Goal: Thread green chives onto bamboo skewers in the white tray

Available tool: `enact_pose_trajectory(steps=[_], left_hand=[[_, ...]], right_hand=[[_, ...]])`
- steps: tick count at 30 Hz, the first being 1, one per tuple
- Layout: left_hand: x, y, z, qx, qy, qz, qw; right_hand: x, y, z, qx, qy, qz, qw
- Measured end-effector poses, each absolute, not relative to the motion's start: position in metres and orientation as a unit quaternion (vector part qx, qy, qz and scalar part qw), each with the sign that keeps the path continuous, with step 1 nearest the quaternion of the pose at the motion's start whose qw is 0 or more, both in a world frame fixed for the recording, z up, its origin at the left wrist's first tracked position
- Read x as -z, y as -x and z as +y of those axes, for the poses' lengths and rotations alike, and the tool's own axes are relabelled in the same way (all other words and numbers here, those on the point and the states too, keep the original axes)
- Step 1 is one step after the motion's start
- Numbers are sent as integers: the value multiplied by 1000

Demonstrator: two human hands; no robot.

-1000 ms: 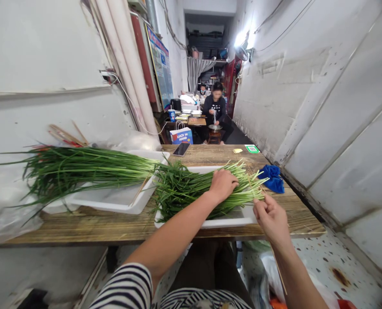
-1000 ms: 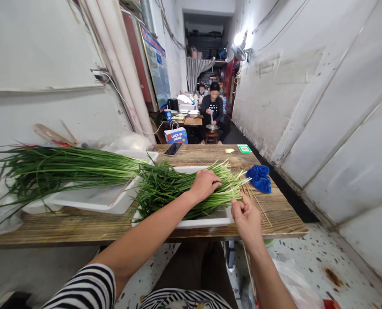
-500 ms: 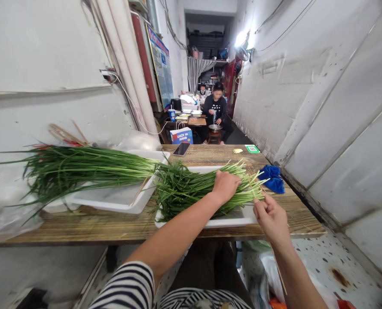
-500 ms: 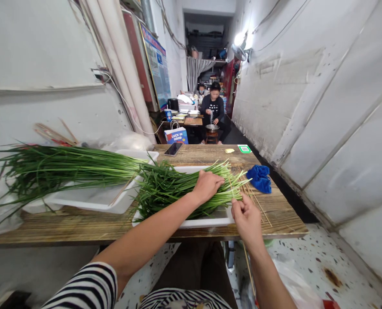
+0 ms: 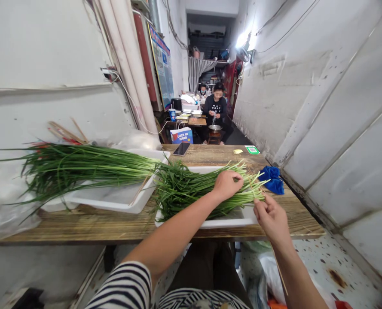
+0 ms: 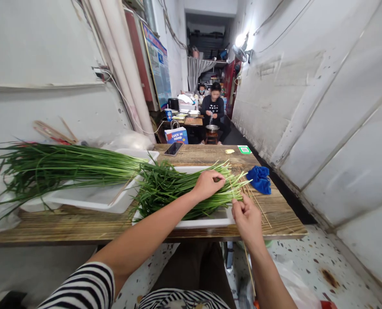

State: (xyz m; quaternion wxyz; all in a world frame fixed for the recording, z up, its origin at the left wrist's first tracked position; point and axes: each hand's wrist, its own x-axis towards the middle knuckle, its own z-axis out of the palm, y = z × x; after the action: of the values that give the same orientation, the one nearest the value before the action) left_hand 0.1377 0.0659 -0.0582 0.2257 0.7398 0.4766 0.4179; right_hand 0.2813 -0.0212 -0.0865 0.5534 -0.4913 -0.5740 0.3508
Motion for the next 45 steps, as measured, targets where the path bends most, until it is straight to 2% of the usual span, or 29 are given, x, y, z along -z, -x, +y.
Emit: enact_pose_trajectory(steps=[4, 13, 27, 45], left_hand=[[62, -138, 69, -440, -698, 454, 335], [61, -136, 69, -474, -662, 441, 378], [62, -135, 71, -487, -674, 436, 343], [57, -137, 67, -474, -666, 458, 348]], right_hand=[[84, -281, -22, -365, 484, -571, 554], [80, -280, -22, -373, 488, -566, 549], [82, -281, -22, -368, 482, -573, 551], [83, -281, -21, -371, 481, -569, 554]])
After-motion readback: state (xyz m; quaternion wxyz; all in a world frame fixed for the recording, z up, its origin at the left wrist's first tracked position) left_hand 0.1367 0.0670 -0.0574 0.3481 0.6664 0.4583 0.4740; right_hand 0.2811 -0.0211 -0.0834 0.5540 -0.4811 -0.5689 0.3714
